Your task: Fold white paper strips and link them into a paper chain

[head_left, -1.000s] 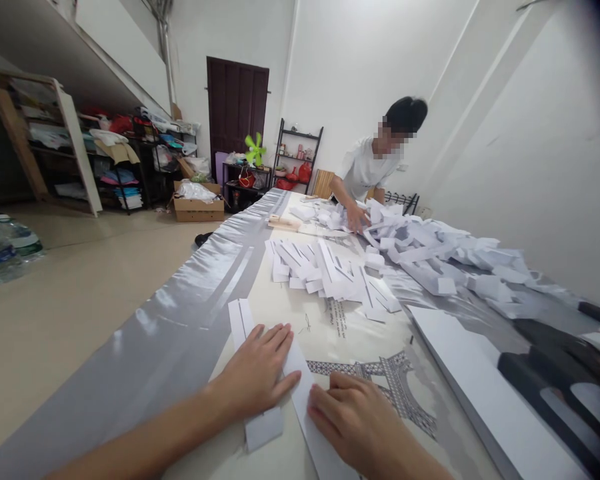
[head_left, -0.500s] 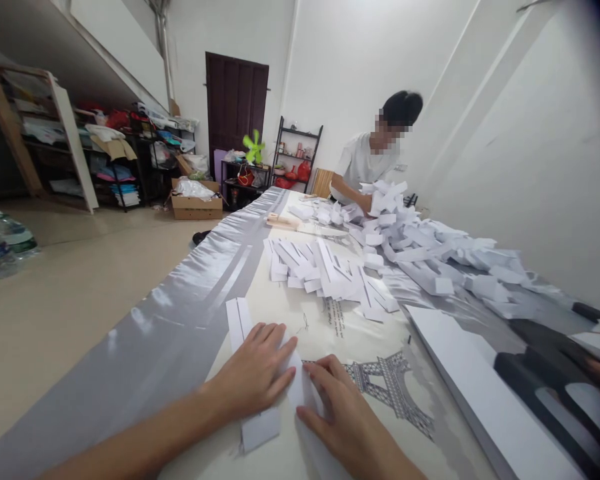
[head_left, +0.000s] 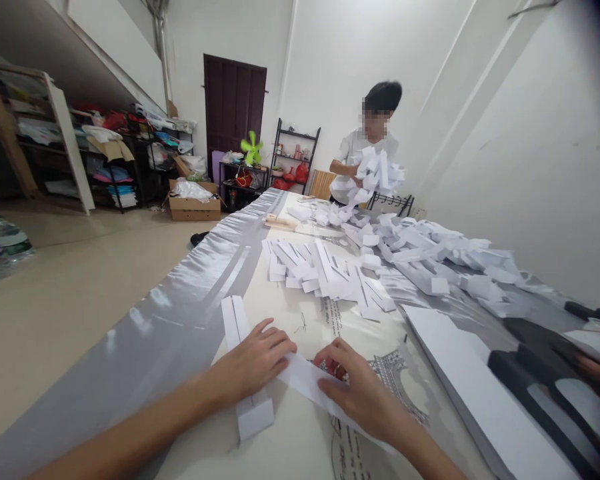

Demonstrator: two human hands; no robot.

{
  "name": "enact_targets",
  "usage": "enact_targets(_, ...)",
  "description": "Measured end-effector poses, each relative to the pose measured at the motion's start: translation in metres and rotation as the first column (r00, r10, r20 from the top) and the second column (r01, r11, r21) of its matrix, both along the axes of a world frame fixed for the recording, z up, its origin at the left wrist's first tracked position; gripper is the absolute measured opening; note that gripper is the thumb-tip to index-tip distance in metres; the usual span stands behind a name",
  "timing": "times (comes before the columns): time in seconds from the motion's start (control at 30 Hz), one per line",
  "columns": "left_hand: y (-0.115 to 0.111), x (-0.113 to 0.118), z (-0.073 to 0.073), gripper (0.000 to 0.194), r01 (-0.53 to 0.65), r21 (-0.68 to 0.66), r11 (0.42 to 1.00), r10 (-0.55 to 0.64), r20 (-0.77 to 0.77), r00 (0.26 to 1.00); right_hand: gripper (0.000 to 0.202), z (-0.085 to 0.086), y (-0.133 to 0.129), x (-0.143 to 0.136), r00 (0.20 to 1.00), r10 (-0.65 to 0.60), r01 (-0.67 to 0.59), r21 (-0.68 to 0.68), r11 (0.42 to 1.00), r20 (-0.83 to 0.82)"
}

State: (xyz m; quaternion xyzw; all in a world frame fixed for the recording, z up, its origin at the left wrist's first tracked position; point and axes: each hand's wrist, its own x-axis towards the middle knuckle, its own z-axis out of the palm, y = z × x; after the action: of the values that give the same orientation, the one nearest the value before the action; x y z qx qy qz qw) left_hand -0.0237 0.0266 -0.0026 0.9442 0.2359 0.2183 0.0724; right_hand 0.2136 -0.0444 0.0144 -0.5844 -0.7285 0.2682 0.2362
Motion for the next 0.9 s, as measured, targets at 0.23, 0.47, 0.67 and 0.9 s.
enact_targets(0.23, 0.023, -0.022, 0.007, 0.033, 0.073, -0.182, 0.981, -0.048, 0.139, 0.989, 0.012, 0.01, 0.01, 0.023, 0.997, 0.05, -0.05, 0.008, 0.999, -0.063)
enact_targets(0.47, 0.022, -0.033, 0.018, 0.036, 0.186, -0.344, 0.92, -0.132, 0.172, 0.976, 0.026, 0.013, 0.018, 0.037, 0.985, 0.124, -0.13, -0.041, 0.991, -0.117)
enact_targets(0.67, 0.007, -0.023, 0.019, 0.03, 0.113, -0.035, 0.993, -0.112, 0.01, 0.994, 0.03, 0.011, 0.014, 0.028, 0.988, 0.147, -0.146, 0.039, 0.989, -0.038)
enact_targets(0.9, 0.006, -0.022, 0.021, 0.045, 0.094, -0.037, 0.995, -0.09, 0.094, 0.991, 0.033, 0.019, 0.014, 0.037, 0.987, 0.159, -0.16, 0.041, 0.986, 0.024)
